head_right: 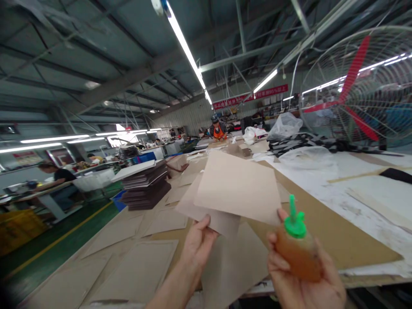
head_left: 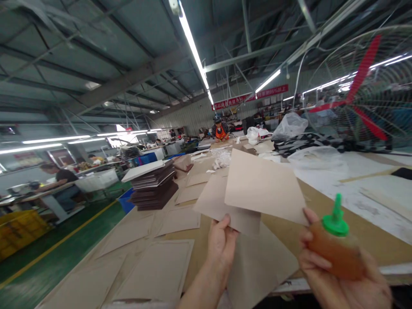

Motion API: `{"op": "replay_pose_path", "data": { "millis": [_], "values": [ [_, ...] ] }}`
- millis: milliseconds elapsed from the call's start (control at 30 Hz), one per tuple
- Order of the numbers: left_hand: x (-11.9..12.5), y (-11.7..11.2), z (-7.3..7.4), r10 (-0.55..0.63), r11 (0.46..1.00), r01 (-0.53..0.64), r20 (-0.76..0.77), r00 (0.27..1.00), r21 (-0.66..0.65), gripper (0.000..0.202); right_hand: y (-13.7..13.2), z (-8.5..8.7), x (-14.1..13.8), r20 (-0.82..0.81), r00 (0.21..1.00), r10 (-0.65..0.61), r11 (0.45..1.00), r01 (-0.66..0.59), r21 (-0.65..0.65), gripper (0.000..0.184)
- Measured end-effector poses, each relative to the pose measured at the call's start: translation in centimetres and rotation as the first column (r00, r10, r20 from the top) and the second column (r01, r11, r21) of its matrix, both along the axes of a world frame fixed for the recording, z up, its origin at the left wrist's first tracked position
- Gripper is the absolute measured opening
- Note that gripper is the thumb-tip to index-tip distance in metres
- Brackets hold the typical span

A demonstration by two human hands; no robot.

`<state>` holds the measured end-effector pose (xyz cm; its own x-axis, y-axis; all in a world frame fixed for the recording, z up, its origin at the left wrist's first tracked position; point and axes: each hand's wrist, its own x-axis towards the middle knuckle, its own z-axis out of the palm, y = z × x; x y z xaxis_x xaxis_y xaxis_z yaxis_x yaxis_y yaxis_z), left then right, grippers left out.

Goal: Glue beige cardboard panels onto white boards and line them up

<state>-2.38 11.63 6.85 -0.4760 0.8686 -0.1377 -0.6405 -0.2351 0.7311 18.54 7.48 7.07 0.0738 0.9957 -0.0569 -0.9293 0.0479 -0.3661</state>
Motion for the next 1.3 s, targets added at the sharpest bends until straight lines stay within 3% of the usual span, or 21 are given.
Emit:
{"op": "replay_pose_path", "data": {
  "millis": [67, 133, 300, 467, 667, 833, 1000, 1067, 1133, 1200, 1300],
  "values": [
    [2.3, -0.5, -0.5, 0.023, 1.0, -0.024, 0.052, 0.998, 0.007, 0.038, -0.6, 0.6, -2.3, -0.082, 0.993, 0.08, 0.984, -0.092, -0.154, 0.042],
    [4.0, -1.0, -0.7, 0.035, 0.999, -0.038, 0.081, 0.996, 0.037, 0.046, -1.1, 0.4, -3.9, -0.112, 0.982, 0.15, 0.962, -0.171, -0.214, 0.032],
    [5.7, -2.5, -0.3, 0.014, 0.99, -0.029, 0.108, 0.994, 0.139, 0.046, -1.5, -1.3, -5.2, -0.047, 0.969, 0.243, 0.963, -0.247, -0.109, 0.026],
    [5.2, -3.6, 0.0, -0.052, 0.98, 0.027, 0.126, 0.991, 0.195, 0.041, -1.1, -2.2, -5.2, -0.01, 0.959, 0.282, 0.958, -0.282, -0.052, 0.023],
    [5.5, -4.3, 1.3, -0.065, 0.947, 0.047, 0.045, 0.997, 0.319, 0.041, -1.2, -2.4, -5.9, 0.019, 0.955, 0.296, 0.955, -0.296, -0.02, 0.035],
    [4.9, -2.9, 1.8, 0.05, 0.983, -0.048, -0.009, 0.999, 0.176, 0.037, -1.4, -2.0, -5.4, 0.063, 0.954, 0.293, 0.956, -0.293, -0.007, 0.04],
    [0.7, -1.3, 2.7, 0.197, 0.972, -0.182, -0.089, 0.976, 0.151, 0.033, -0.6, -2.2, -2.3, 0.047, 0.973, 0.226, 0.973, -0.223, -0.063, 0.032],
    [-0.4, -1.5, 2.6, 0.113, 0.986, -0.093, -0.149, 0.982, 0.136, 0.037, -0.1, -2.2, -0.9, 0.026, 0.975, 0.22, 0.969, -0.215, -0.12, 0.032],
    [-0.4, -2.1, 2.3, -0.059, 0.992, 0.08, -0.213, 0.975, 0.094, 0.043, 0.3, -1.9, 0.2, 0.073, 0.961, 0.267, 0.958, -0.257, -0.125, 0.038],
    [0.4, -2.6, 1.9, -0.205, 0.974, 0.222, -0.252, 0.946, 0.04, 0.048, 0.7, -1.5, 0.8, 0.186, 0.924, 0.335, 0.942, -0.323, -0.092, 0.048],
    [2.1, -2.6, 1.9, -0.317, 0.942, 0.334, -0.296, 0.901, 0.007, 0.051, 1.4, -1.0, 1.4, 0.353, 0.854, 0.381, 0.922, -0.378, -0.083, 0.053]
  ]
}}
